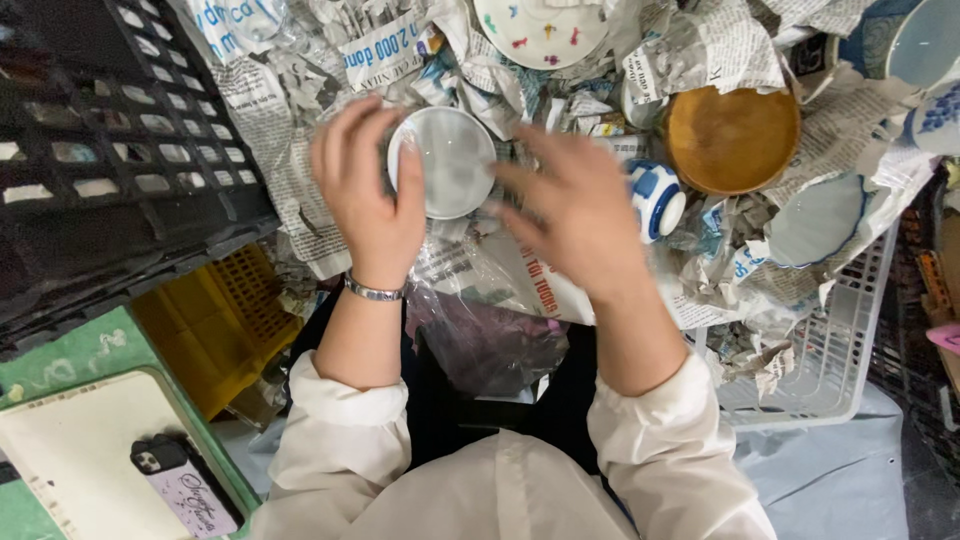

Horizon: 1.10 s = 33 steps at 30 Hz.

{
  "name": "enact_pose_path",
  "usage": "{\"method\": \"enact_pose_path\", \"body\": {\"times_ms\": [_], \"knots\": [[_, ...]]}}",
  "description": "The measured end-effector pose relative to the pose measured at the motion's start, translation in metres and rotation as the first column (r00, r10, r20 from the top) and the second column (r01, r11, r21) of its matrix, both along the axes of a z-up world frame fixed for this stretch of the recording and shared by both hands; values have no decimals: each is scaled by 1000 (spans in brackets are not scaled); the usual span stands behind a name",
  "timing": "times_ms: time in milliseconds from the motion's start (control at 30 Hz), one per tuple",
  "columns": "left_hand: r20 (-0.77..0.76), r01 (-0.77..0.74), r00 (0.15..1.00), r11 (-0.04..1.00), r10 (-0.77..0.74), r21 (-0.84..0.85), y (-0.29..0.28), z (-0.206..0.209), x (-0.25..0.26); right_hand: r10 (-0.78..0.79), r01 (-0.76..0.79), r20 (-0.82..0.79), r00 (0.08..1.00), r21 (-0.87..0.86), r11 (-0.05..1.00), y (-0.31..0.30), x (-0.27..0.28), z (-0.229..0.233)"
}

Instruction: The person sits on the floor and wraps various ceramic dishes, including bowls and cups, with newspaper. They fold the paper around each item and place the wrapped pieces into a white basket.

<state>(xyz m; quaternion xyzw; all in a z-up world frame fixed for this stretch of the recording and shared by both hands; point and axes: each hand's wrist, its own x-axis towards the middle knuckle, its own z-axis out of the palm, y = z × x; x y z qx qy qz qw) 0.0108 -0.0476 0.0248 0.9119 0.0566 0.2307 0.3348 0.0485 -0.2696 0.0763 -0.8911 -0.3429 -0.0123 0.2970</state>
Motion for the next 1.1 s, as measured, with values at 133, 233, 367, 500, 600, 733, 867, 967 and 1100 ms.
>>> {"method": "enact_pose_path", "body": {"times_ms": [133,233,367,500,600,733,867,967,1100], "knots": [[46,112,993,993,-111,-29,-17,4,1,-315,351,206,926,-173,920,-41,19,-12],[8,159,987,984,-159,-74,-27,10,-3,-440,459,133,888,-257,850,-65,22,-23],[14,181,983,978,-181,-104,-35,14,4,-486,497,119,866,-312,810,-76,31,-46],[9,202,979,972,-202,-120,-40,14,7,-577,598,156,802,-183,781,-81,32,-65],[3,202,979,969,-204,-146,-42,14,7,-586,597,218,781,18,802,-85,32,-68],[0,213,976,963,-216,-163,-44,15,9,-580,594,234,780,13,804,-80,31,-63],[-11,234,971,957,-240,-170,-46,14,10,-573,589,163,803,-79,804,-74,26,-53],[-23,242,968,954,-250,-177,-45,15,9,-582,598,148,799,-109,794,-72,26,-48],[-46,252,963,949,-265,-189,-44,17,9,-608,609,54,792,-142,780,-70,29,-46]]}}
